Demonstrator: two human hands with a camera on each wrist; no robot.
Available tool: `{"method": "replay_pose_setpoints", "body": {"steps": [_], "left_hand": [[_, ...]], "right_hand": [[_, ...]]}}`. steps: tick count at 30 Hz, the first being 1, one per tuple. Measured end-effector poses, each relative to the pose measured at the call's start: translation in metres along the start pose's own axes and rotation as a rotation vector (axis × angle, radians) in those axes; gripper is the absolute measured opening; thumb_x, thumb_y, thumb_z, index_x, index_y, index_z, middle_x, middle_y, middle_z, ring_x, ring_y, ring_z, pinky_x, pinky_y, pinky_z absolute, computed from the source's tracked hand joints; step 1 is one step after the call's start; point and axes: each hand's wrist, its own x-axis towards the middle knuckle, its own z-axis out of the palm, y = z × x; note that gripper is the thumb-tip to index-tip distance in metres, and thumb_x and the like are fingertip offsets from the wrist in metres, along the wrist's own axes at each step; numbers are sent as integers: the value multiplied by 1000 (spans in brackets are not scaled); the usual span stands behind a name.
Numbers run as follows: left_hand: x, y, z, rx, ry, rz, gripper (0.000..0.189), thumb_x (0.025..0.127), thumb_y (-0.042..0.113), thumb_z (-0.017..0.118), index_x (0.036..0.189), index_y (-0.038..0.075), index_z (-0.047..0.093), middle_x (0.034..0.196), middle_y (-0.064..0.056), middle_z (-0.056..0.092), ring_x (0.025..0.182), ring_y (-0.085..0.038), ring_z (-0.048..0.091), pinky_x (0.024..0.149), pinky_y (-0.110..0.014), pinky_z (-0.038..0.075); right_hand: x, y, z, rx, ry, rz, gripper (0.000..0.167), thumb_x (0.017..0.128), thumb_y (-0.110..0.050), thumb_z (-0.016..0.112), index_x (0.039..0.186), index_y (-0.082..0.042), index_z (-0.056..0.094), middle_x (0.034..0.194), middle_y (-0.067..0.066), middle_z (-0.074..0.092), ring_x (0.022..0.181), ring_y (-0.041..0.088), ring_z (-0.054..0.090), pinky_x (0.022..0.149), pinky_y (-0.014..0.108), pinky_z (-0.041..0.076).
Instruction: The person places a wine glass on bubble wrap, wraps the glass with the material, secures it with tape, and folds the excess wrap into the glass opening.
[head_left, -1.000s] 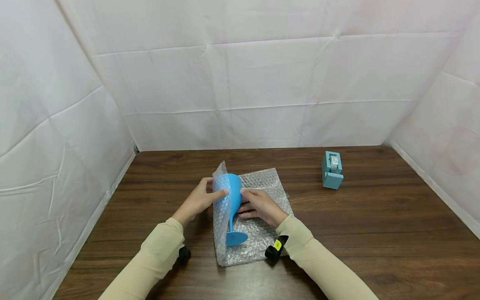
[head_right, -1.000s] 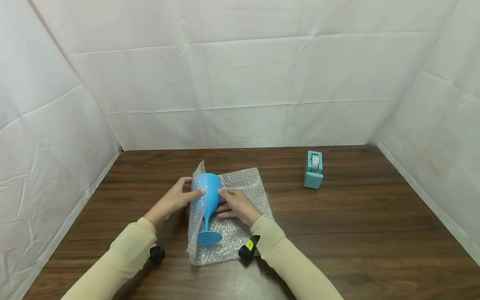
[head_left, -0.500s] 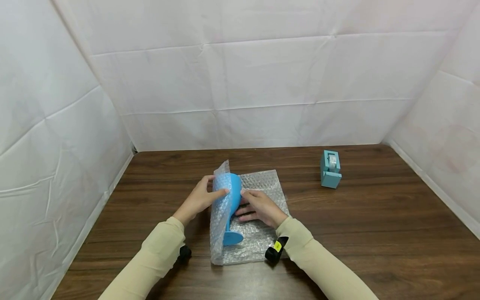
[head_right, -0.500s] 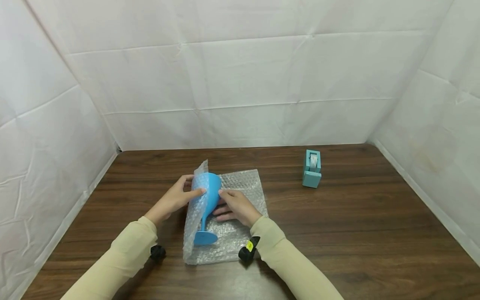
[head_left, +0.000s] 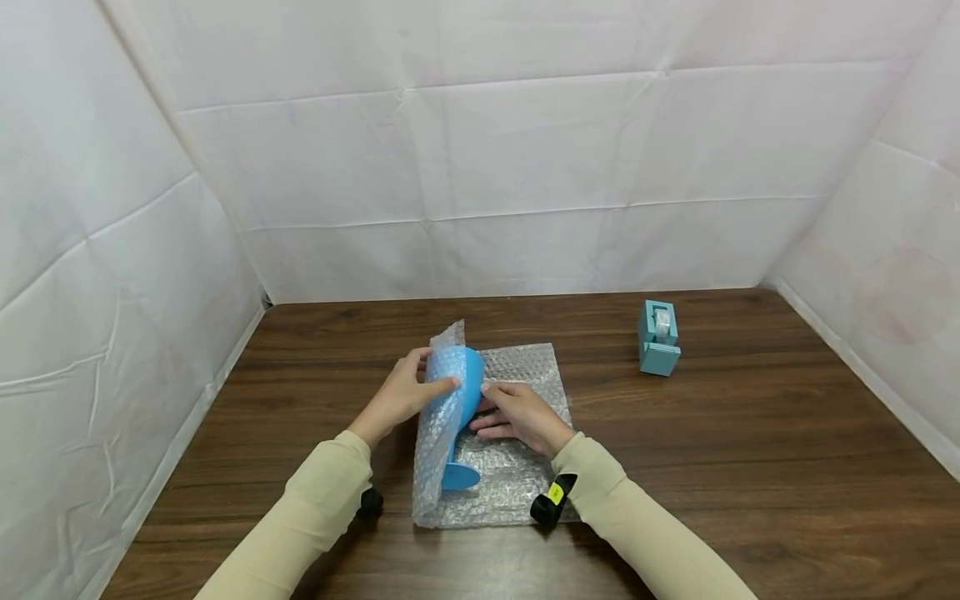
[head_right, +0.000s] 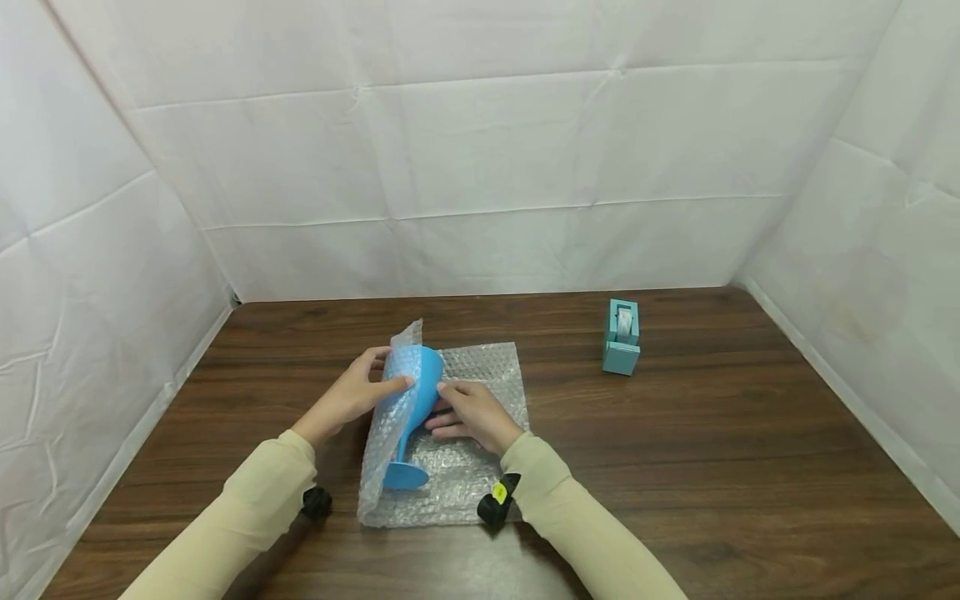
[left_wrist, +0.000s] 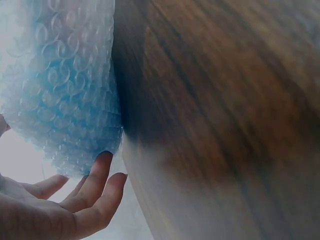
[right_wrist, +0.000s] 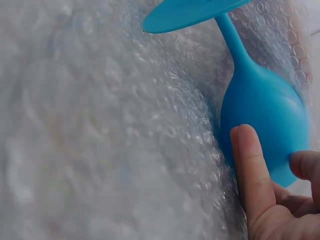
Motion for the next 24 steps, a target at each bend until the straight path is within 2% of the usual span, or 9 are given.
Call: {"method": "replay_pose_setpoints", "body": {"steps": [8, 17, 24], "left_hand": [[0, 2, 2, 26, 9, 6, 80, 91, 42, 63, 152, 9, 21, 151, -23, 25, 135, -38, 38, 101, -54, 42], [-1, 7, 5, 50, 27, 19, 81, 90, 42, 64, 151, 8, 23, 146, -23, 29, 131, -39, 41, 101, -53, 42], [1, 9, 11, 82, 46, 24, 82, 89, 45, 65, 151, 10, 25, 145, -23, 29, 129, -40, 44, 101, -55, 41]], "right_hand": [[-1, 0, 0, -4, -1, -11, 44, 105, -25, 42, 138, 3, 44, 110, 15, 61, 84, 14, 69, 80, 31, 57], [-3, -1, -1, -14, 0, -17, 41, 105, -23, 41, 134, 5, 47, 109, 15, 62, 84, 13, 68, 83, 31, 56], [-6, -1, -4, -19, 20, -18, 41, 105, -20, 41, 136, 6, 45, 106, 15, 61, 84, 14, 68, 81, 30, 57]]}}
